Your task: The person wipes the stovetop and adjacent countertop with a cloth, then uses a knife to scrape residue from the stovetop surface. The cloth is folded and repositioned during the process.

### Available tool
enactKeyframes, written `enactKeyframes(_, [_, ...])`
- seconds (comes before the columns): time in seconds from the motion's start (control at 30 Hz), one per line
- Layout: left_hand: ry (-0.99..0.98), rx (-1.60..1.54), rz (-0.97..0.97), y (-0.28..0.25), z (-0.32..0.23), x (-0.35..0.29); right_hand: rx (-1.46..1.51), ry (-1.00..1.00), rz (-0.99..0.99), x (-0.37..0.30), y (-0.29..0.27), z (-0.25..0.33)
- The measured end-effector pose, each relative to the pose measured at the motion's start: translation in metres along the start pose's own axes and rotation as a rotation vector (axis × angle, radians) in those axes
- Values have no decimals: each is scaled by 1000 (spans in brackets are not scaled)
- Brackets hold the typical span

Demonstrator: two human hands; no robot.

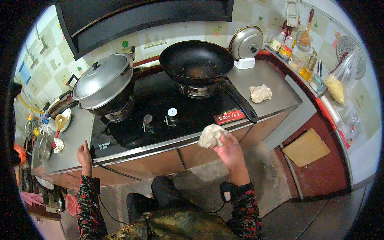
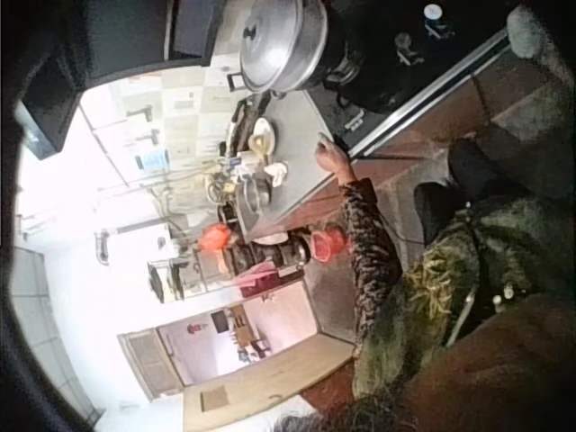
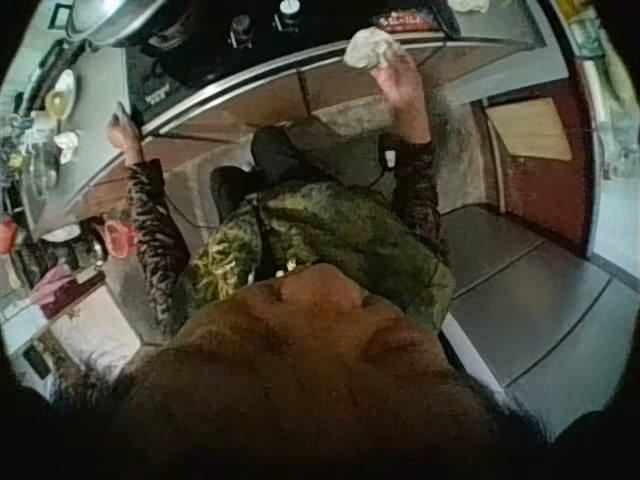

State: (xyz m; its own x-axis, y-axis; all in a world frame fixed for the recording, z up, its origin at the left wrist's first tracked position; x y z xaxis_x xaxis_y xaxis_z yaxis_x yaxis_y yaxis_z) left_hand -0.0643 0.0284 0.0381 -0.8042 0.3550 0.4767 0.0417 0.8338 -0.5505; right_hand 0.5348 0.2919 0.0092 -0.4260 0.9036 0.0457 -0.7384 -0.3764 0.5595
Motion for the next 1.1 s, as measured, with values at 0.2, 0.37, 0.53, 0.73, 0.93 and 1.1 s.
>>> enactKeyframes(0.2, [-13, 9, 2, 2, -4, 0, -212, -149, -278, 0, -58, 42])
enactKeyframes(0.37, [40, -7, -7, -3, -7, -1, -1329, -602, -638, 3, -101, 122])
enactKeyframes(0.53, [7, 13, 1, -1, -8, 0, -1559, -722, -742, 33, -126, 107])
enactKeyframes(0.73, [-7, 4, 17, -1, -9, -2, -1688, -862, -566, 30, -96, 97])
enactKeyframes(0.93, [-22, 13, -3, -1, -10, -3, -1769, -708, -543, 26, -54, 64])
enactKeyframes(1.1, [-16, -23, 0, -2, -12, -2, -1487, -604, -398, 24, -7, 40])
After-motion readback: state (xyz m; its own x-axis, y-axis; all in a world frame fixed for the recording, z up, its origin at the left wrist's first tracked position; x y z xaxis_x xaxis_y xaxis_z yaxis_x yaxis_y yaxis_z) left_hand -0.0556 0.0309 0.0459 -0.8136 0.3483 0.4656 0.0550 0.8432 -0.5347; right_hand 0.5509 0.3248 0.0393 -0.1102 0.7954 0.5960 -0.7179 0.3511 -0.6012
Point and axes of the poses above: each hand's wrist, its own x-axis towards the middle knuckle, its own y-axis out of the palm, z = x × y, the point moved 8 cm from there along x, towards the middle knuckle, and after that the axes turned 10 degrees about -x, right-handed, at the moved point
